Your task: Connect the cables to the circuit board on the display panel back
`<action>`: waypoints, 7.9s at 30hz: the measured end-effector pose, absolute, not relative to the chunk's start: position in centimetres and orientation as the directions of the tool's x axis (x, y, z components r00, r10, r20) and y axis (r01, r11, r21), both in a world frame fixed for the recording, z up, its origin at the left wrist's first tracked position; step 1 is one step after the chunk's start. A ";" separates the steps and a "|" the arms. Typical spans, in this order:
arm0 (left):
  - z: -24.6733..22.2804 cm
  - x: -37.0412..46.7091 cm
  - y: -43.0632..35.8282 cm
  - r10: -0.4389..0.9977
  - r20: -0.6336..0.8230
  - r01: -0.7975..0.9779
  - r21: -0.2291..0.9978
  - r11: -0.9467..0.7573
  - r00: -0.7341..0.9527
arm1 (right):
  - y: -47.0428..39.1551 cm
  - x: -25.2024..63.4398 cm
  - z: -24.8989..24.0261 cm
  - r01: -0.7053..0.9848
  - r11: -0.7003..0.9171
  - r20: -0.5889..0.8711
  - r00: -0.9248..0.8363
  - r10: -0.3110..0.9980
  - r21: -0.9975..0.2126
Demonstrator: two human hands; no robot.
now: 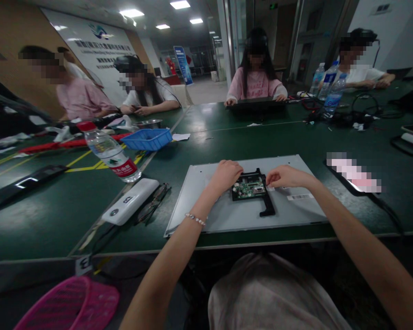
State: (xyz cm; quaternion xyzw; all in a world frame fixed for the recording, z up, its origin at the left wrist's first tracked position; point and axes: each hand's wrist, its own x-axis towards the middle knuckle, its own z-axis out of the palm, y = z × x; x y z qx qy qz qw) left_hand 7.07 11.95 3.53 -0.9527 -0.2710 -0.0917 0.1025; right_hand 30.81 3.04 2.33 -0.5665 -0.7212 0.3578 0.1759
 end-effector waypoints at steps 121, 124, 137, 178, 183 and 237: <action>3.2 -0.7 1.4 0.829 0.326 0.840 0.152 -0.521 0.455 | -7.3 26.9 -1.0 0.765 0.299 0.453 -0.011 0.891 -0.571; 1.9 -0.8 1.6 0.845 0.292 0.851 0.150 -0.504 0.448 | -7.3 26.9 -1.1 0.767 0.298 0.446 -0.018 0.895 -0.568; 0.8 -1.4 1.3 0.817 0.363 0.820 0.196 -0.537 0.448 | -7.4 26.9 -1.0 0.773 0.303 0.449 -0.025 0.893 -0.558; 2.0 -1.1 -0.5 0.761 0.440 0.788 0.170 -0.592 0.477 | -7.4 27.2 -1.2 0.781 0.238 0.501 0.108 0.859 -0.577; 2.3 -1.1 -0.5 0.767 0.434 0.780 0.200 -0.593 0.472 | -7.4 27.2 -1.1 0.772 0.233 0.488 0.113 0.865 -0.592; 1.6 -2.1 -0.3 0.788 0.591 0.776 0.412 -0.479 0.172 | 7.3 25.1 2.9 0.902 0.323 0.218 -0.266 0.939 -0.286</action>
